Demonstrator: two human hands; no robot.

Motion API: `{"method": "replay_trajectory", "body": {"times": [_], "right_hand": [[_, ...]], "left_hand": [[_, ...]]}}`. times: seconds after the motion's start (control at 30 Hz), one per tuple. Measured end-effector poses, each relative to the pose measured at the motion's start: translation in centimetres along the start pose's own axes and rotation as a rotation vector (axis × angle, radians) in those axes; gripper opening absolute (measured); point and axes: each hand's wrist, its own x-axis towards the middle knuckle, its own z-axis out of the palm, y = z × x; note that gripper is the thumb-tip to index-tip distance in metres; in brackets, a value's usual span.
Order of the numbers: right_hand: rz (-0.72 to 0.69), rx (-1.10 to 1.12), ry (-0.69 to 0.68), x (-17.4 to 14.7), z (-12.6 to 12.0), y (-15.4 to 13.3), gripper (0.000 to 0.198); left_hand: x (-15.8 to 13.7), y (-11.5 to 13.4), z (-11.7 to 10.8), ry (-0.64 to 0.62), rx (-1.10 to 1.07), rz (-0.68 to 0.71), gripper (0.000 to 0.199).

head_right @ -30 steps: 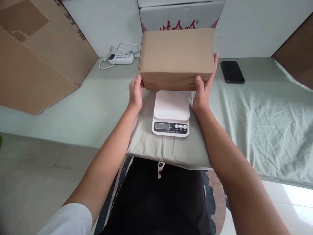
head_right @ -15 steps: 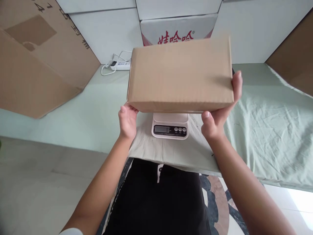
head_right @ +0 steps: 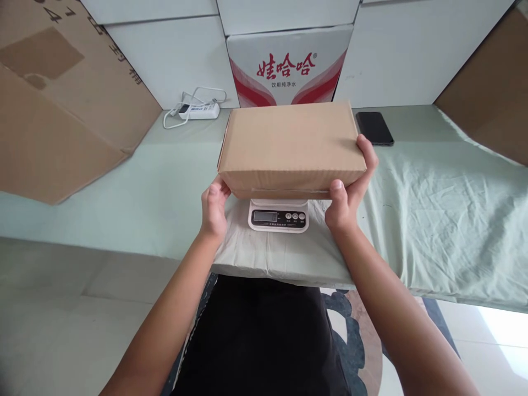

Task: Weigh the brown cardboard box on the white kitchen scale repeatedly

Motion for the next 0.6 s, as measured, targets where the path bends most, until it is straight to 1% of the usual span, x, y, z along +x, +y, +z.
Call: {"method": "replay_trajectory", "body": {"times": [0.13,0.2,0.3,0.37,0.5,0.6], "right_hand": [[0.090,-0.009,0.035,0.0,0.0,0.4,0.073],[0.086,0.029,0.089,0.3,-0.3,0.8,0.074],[0.074,0.121,0.189,0.9,-1.0,1.1,0.067],[0.126,0.171,0.219,1.2,-1.4,1.0,0.060],[0.279,0.237,0.316,1.4,-1.3,0.0,0.054],[0.384,0.286,0.431,1.7,-0.7,-0.7,0.058]], "left_hand": [[0.2,-0.3,-0.2,0.015,0.002,-0.020,0.079],[0.5,-0.5,-0.7,0.096,0.008,-0.006,0.082],[0.9,-0.5,-1.7,0.280,0.015,0.012,0.085],[1.0,-0.5,-2.4,0.345,0.034,0.009,0.085],[1.1,-0.4,-3.2,0.367,0.081,0.008,0.087],[1.2,-0.5,-3.3,0.375,0.098,-0.009,0.089]]}}
